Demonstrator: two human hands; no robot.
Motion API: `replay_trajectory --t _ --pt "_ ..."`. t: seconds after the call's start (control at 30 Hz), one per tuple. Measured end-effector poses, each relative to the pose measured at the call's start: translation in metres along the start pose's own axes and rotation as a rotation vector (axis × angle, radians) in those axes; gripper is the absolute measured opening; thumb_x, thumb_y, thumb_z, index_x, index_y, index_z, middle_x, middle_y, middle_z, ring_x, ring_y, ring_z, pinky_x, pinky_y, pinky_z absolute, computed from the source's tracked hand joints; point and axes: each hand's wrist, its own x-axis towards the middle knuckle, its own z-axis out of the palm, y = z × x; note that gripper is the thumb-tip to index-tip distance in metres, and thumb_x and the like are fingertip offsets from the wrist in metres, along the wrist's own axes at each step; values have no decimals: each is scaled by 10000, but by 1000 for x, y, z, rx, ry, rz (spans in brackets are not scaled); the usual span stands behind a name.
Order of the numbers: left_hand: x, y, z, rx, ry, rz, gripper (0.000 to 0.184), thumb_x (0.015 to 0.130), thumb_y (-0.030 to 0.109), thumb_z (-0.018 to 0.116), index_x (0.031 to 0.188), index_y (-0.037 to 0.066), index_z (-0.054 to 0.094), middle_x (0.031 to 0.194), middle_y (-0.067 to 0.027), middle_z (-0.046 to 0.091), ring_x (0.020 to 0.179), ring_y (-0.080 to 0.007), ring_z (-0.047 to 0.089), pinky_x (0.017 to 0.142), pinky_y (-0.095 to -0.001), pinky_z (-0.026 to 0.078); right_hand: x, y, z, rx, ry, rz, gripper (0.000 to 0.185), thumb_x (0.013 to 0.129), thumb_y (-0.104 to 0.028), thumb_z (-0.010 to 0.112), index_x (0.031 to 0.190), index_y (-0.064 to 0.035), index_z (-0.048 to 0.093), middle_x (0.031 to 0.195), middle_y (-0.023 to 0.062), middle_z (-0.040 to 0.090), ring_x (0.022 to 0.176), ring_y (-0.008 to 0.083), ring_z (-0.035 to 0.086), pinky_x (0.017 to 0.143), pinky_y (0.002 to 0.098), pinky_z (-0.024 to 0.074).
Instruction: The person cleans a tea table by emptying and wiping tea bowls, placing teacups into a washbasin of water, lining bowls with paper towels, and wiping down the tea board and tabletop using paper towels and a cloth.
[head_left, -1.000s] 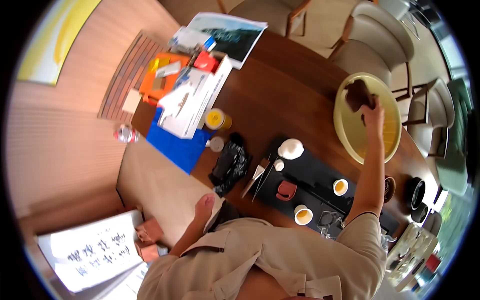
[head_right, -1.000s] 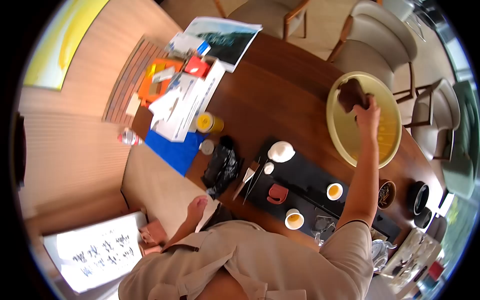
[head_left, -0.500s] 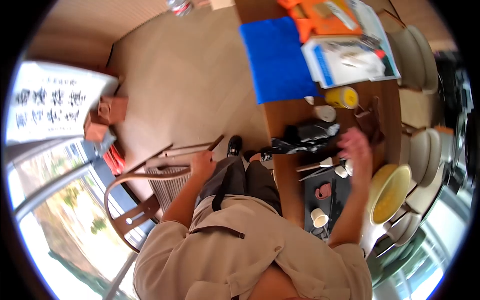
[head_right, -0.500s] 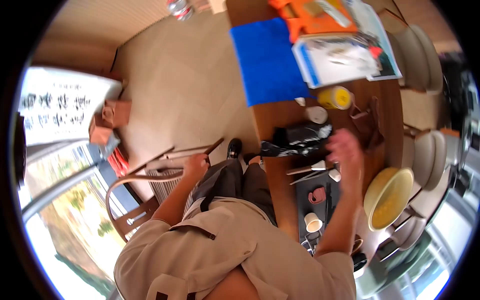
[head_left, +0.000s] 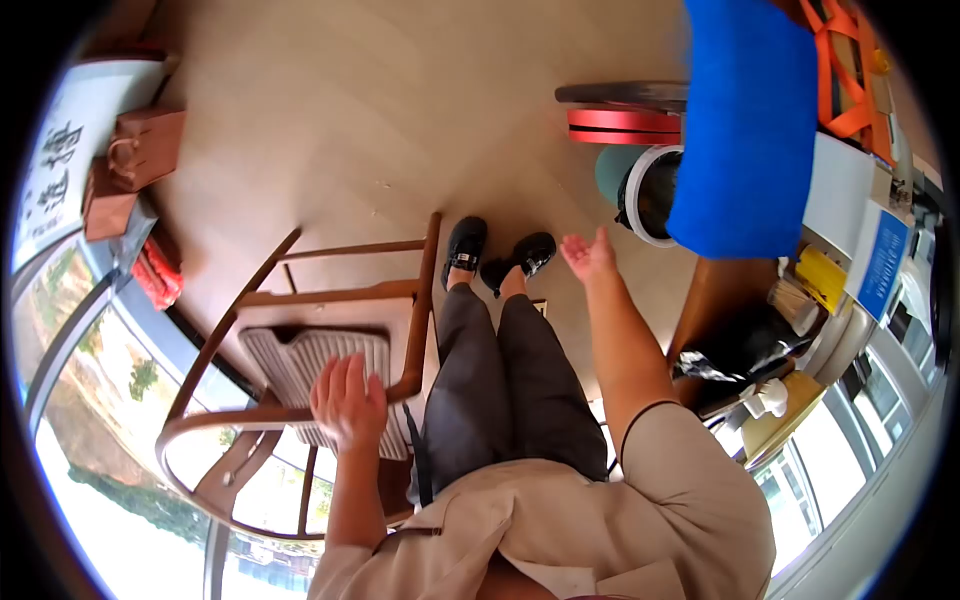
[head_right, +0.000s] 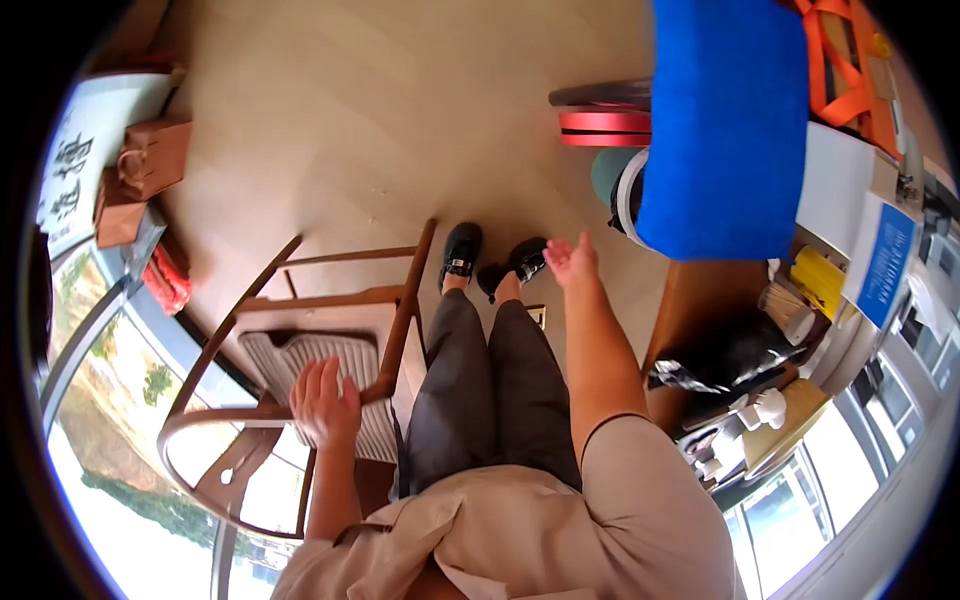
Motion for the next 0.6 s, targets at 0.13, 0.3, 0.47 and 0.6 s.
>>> replay_trajectory --t 0.13,0.3,0.47,0.6 --pt "3 -3 13 22 10 38 262 835 217 582 1005 56 700 950 -73 696 927 -273 661 842 -389 485 108 -49 -41 219 151 -88 890 846 -672 557 1356 24 337 1181 211 557 1054 359 595 938 522 509" --pt "4 -3 16 76 -69 65 312 878 256 529 1033 34 683 929 -98 683 882 -294 655 800 -407 479 165 -104 -46 411 170 -82 886 839 -663 569 1347 33 363 1200 228 568 1042 373 607 890 502 543" --pt "0 -5 21 33 -158 65 317 875 209 507 1050 -4 663 945 -165 665 884 -361 629 817 -459 468 231 -110 -63 390 -25 -286 558 894 -425 611 1228 13 520 1122 182 622 1016 320 628 789 452 591" --pt "2 -2 18 28 -126 65 278 843 176 540 1026 15 673 939 -159 671 858 -353 625 786 -461 465 216 -58 -72 509 134 -243 306 867 -249 582 1089 -38 588 960 123 632 837 263 637 670 388 589"
